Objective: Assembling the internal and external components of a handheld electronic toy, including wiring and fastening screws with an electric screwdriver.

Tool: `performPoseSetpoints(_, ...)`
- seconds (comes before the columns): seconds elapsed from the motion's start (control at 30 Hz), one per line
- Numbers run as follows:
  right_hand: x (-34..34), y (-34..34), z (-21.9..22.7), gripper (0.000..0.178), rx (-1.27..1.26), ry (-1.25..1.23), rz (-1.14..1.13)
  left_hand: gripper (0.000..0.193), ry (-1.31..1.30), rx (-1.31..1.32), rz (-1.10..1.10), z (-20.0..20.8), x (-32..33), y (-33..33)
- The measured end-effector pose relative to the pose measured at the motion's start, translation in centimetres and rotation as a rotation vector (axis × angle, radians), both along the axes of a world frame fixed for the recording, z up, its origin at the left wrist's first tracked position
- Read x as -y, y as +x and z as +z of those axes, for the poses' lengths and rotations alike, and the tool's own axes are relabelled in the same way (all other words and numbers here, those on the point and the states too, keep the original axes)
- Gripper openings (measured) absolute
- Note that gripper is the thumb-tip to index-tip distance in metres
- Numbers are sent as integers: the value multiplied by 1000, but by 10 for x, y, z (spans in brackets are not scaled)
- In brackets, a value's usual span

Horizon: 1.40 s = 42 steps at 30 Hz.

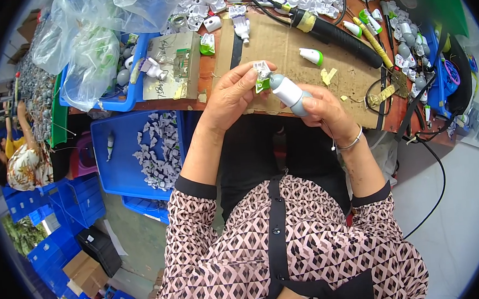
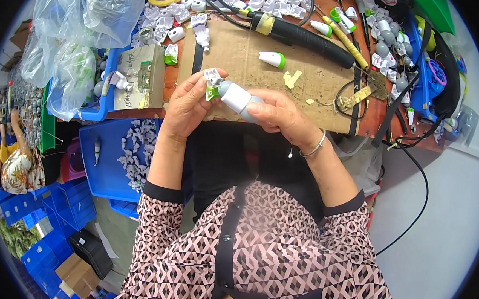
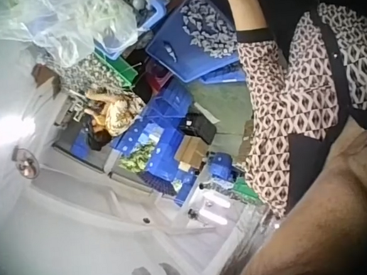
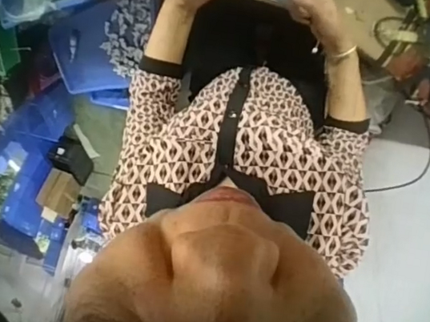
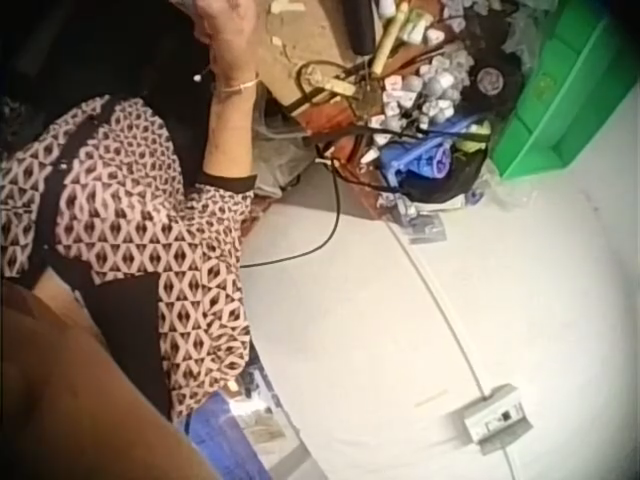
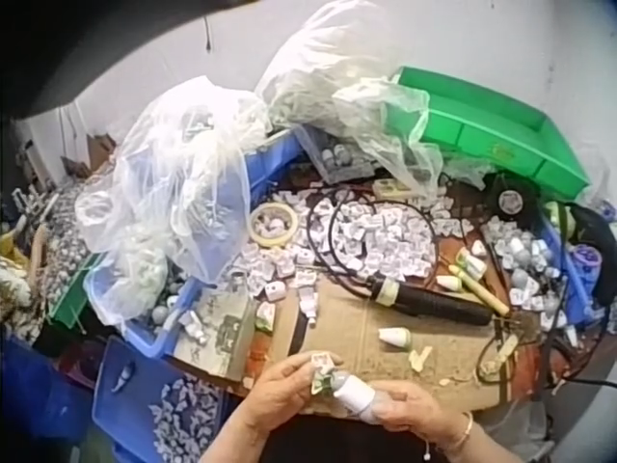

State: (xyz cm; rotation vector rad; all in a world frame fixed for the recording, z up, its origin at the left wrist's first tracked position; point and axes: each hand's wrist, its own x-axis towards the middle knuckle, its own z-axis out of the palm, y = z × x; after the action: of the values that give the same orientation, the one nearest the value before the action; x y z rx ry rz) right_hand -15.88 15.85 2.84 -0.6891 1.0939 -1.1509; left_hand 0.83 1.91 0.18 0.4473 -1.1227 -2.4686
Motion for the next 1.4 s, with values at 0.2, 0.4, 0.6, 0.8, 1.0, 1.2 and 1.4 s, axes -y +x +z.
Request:
performPoseSetpoints(0.2, 2, 8, 0, 41, -902, -314, -24, 34, -53, 35, 23, -1, -3, -3)
performPoseSetpoints(0.4, 0, 17, 15, 41, -1282, -308, -18, 34, -117, 25, 59, -1, -4, -4)
performPoseSetpoints(0.6, 2, 19, 7, 41, -1416, -380, -66, 41, -208, 56, 24, -1, -5, -7)
performPoseSetpoints(0.8, 8, 28, -5, 43, -1431, -310, -109, 62, -232, 96, -18, 7, -12, -10)
performPoseSetpoints(1.0, 10, 37, -10, 40, -1364, -336, -181, 54, -191, 34, 18, -1, -12, -6)
performPoseSetpoints(1.2, 17, 44, -8, 44, -1350, -321, -212, 50, -173, -63, 132, -7, -14, -10)
performPoseSetpoints(1.4, 17, 30, 6, 42, -1416, -338, -190, 47, -110, -51, 119, -5, -11, -12)
